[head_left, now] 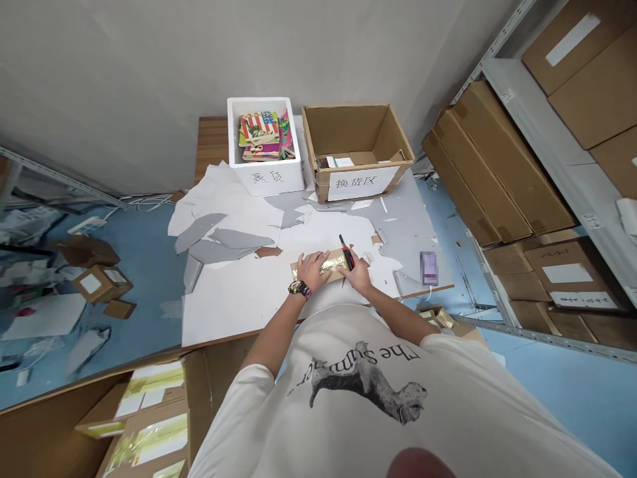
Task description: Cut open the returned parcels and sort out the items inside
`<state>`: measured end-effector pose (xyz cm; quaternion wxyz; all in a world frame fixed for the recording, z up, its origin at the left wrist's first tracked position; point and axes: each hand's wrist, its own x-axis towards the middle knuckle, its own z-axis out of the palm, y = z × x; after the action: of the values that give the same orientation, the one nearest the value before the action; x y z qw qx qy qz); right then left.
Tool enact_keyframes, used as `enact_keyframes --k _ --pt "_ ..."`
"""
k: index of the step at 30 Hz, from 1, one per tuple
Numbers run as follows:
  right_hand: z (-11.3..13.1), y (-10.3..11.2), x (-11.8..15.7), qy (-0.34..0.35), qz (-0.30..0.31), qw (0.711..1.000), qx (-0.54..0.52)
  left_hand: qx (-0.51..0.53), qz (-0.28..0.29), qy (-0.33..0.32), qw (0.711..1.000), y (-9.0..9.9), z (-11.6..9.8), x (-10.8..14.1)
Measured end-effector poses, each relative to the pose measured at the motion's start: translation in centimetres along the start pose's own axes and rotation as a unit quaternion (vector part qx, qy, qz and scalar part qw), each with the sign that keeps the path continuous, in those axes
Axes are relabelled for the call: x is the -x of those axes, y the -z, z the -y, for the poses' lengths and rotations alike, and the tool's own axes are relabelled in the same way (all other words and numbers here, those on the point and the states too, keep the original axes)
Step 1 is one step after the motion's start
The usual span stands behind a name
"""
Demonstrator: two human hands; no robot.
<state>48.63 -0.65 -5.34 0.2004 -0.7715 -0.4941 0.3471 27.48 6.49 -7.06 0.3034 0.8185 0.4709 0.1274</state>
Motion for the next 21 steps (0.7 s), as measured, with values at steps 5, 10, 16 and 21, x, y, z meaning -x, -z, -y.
enact_keyframes --k 5,10,16,21 --pt "0.9 0.0 -0.5 -0.031 0.016 0.998 0.044 -0.001 -0.043 0.043 0.998 -0.8 -0.6 -1.0" --pt "3.3 0.8 -2.2 -0.089 0.056 0.991 0.085 0.000 -0.073 0.048 0.996 -1.5 -0.6 -1.5" --pt "4.9 1.8 -3.1 -0.130 0.097 0.983 0.087 -0.001 -0.040 0.066 0.997 -1.7 -0.7 -2.7" --pt "4.9 2.0 -2.4 -0.110 0.085 0.986 0.094 -0.030 -0.063 0.049 0.996 -2.2 -2.3 -2.0"
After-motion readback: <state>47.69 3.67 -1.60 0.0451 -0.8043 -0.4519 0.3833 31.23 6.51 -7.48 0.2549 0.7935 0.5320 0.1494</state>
